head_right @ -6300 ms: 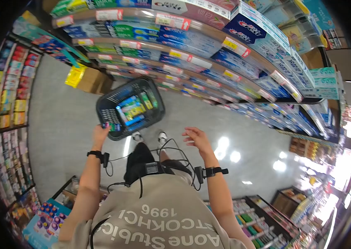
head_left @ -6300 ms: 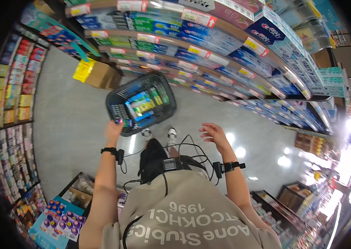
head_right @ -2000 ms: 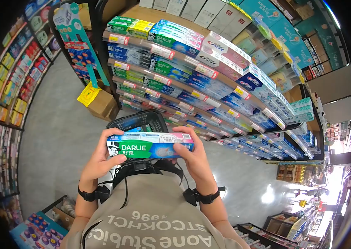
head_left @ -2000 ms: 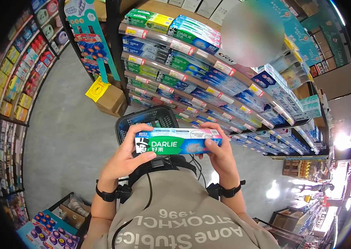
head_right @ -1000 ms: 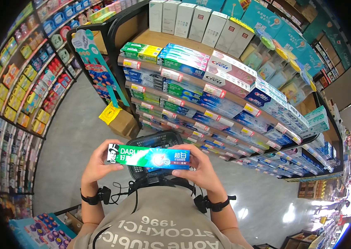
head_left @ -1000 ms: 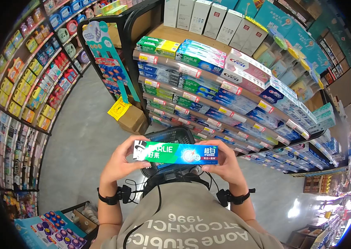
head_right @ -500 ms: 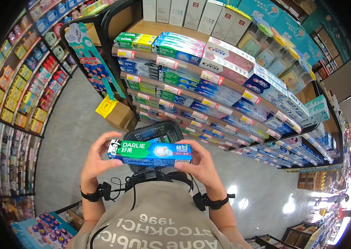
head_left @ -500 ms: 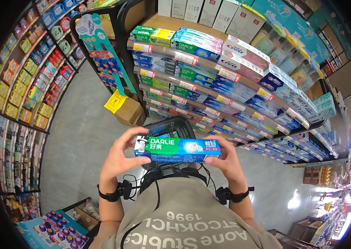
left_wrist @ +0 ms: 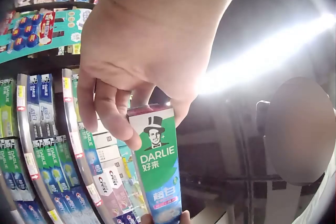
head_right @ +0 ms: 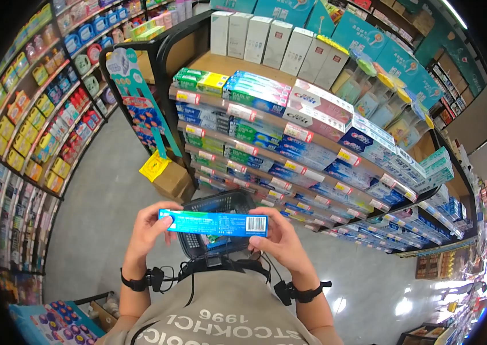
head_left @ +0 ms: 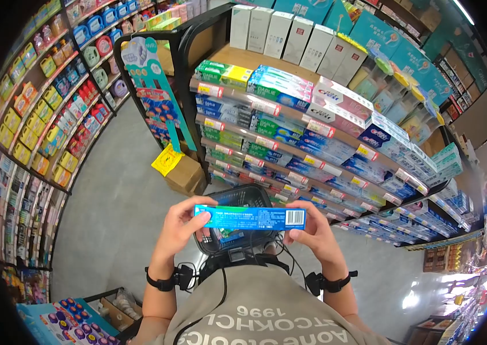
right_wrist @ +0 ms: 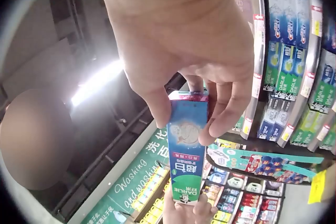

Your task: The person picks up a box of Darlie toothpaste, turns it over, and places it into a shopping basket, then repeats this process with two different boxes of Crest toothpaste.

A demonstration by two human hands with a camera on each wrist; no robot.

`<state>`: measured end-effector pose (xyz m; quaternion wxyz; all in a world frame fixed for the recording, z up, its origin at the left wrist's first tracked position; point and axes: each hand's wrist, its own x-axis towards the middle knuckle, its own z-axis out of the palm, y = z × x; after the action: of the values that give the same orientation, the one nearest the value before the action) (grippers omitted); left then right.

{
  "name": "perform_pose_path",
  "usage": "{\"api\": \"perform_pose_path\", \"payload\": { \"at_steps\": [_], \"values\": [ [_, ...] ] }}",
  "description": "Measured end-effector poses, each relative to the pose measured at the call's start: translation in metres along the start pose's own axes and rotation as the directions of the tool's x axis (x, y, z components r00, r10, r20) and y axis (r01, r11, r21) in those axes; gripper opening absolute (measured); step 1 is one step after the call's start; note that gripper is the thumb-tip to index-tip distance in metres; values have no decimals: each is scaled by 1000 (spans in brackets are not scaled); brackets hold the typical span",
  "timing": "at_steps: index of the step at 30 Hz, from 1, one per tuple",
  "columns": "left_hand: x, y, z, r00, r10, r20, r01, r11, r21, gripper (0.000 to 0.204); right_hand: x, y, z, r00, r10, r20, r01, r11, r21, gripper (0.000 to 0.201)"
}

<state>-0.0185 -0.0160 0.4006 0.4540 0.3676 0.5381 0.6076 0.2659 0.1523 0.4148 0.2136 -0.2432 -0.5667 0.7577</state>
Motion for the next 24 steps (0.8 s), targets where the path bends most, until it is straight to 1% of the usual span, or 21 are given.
{"api": "perform_pose_path", "payload": {
  "at_steps": [1, 6, 9, 12, 14, 15, 18, 21, 24],
  "values": [
    [-2, -3, -2, 1000, 2, -7, -2, 1000, -4, 35, 1, 5, -3, 999, -28, 39, 28, 1000, -8, 54],
    [-8, -14, -6, 1000, -9, -21, 9, 1000, -26, 35, 2, 7, 3, 999, 13, 32, -13, 1000, 0, 55],
    [-12, -13, -8, 999, -42, 11, 42, 998, -39, 38, 1, 10, 4, 1000, 19, 19, -19, 1000, -8, 55],
    [-13, -10, -8, 999, 1, 50, -2, 1000, 14, 49, 2, 12, 3, 1000, 11, -6, -11, 1000, -3, 54],
    [-12, -10, -8, 999, 2, 50, -7, 996, 88, 52, 4, 12, 2, 999, 21, -31, -21, 1000, -4, 54],
    [-11, -10, -7, 999, 1, 52, -7, 992, 124, 54, 5, 14, 5, 998, -2, -67, -2, 999, -46, 56],
    [-8, -20, -10, 993, -117, -6, 117, 993, -14, 51, 7, 19, 2, 998, -4, -64, 2, 999, -40, 54],
    [-9, -16, -13, 987, -163, -1, 162, 986, -27, 41, 7, 18, -1, 999, 16, -31, -18, 998, -63, 50],
    [-8, -8, -14, 979, -205, 7, 204, 979, 13, 29, 8, 17, -7, 998, 59, -2, -59, 997, -47, 45]
  ]
}}
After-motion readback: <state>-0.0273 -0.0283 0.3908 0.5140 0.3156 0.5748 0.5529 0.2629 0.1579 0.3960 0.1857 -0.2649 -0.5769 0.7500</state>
